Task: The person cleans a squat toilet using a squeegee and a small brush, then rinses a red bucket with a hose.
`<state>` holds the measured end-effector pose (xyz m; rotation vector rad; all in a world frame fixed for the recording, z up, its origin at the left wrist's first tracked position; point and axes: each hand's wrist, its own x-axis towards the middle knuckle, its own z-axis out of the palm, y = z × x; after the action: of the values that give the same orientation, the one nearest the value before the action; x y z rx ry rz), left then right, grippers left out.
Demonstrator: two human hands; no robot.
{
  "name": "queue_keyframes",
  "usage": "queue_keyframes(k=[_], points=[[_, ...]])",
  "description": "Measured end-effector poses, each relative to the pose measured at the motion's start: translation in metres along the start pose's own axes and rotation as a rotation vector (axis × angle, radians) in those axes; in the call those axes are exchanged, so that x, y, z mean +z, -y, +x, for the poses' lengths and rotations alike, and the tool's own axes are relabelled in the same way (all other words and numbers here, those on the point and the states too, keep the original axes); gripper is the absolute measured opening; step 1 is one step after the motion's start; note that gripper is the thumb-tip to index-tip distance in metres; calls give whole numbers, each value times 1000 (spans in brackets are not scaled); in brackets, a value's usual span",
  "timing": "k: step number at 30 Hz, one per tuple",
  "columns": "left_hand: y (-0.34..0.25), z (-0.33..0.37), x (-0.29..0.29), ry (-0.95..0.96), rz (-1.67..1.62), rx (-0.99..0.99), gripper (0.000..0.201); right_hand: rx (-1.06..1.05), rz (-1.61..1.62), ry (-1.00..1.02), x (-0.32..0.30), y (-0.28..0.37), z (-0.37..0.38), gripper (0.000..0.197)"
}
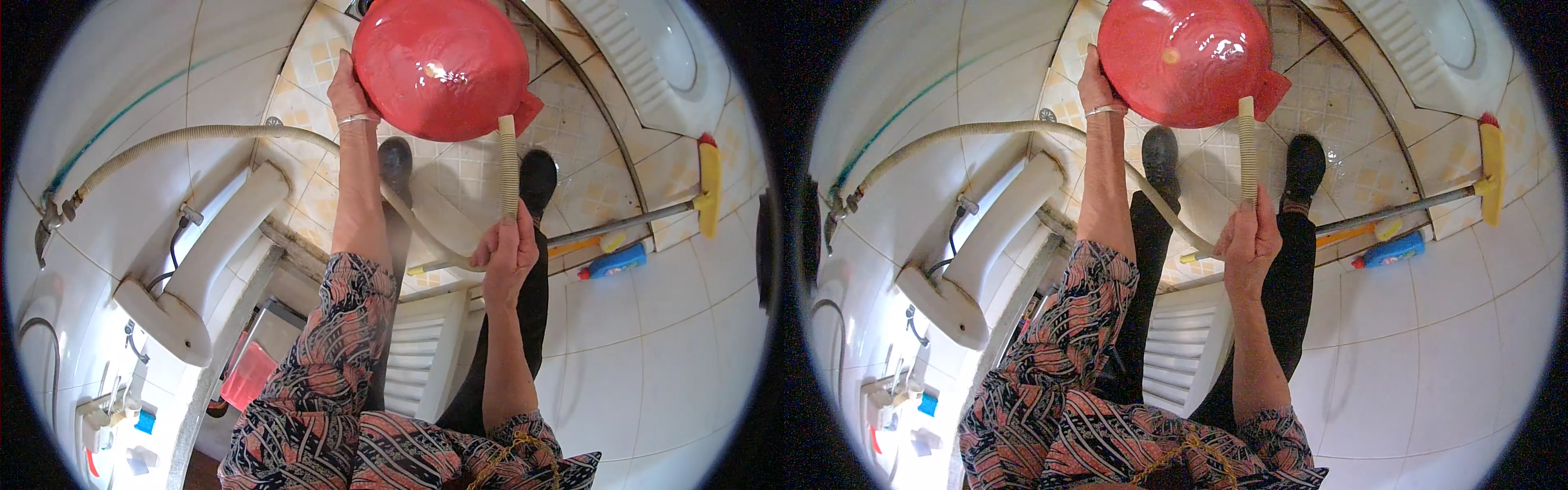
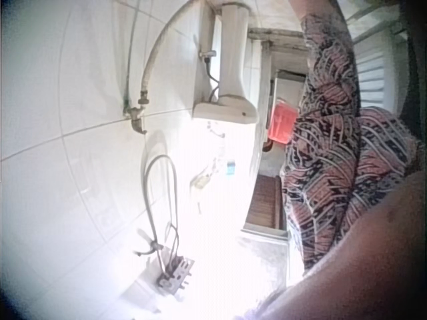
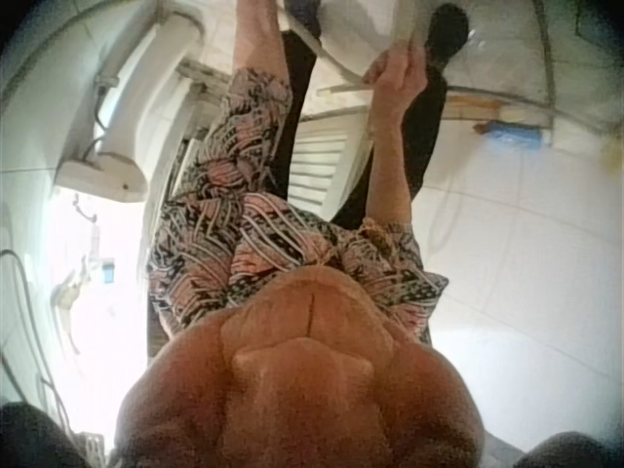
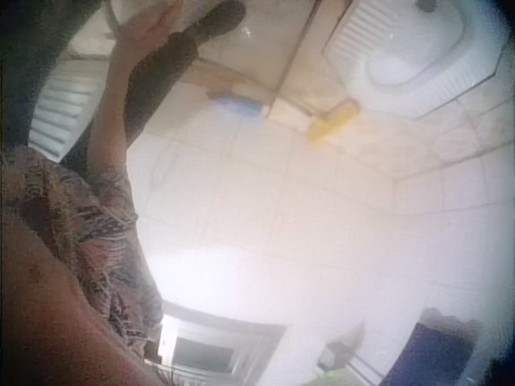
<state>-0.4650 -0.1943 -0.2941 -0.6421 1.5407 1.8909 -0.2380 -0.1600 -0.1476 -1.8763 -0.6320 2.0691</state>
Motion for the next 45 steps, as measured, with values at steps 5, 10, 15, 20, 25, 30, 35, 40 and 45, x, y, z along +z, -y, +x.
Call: queue_keyframes(k=[5, 10, 15, 20, 25, 30, 35, 40, 45], points=[[-1, 9, -29, 270, 169, 38, 38, -13, -5, 31, -2, -3, 2, 32], [0, 10, -11, 90, 354, 41, 36, -60, -159, 45, -1, -8, 3, 32], [-3, 13, 4, 35, 418, 279, 37, -158, -317, 71, -6, -20, 8, 32], [-33, 25, -2, -47, 1179, 754, 27, -197, -316, 127, -2, -20, 11, 35], [-28, -1, 93, 375, 1600, 1395, 48, -225, -299, 82, -1, -21, 12, 34], [-9, -25, 129, 517, 1825, 984, 54, -194, -309, 14, 1, -18, 11, 30], [3, 3, 147, 283, 1800, 1015, 31, -114, -264, -18, 2, -9, 9, 29], [-6, 19, 144, 477, 2033, 821, 59, -210, -255, -6, 8, -2, 11, 28], [22, -39, 113, 919, 1980, 1540, 61, -187, -222, -90, 8, -14, 11, 28]])
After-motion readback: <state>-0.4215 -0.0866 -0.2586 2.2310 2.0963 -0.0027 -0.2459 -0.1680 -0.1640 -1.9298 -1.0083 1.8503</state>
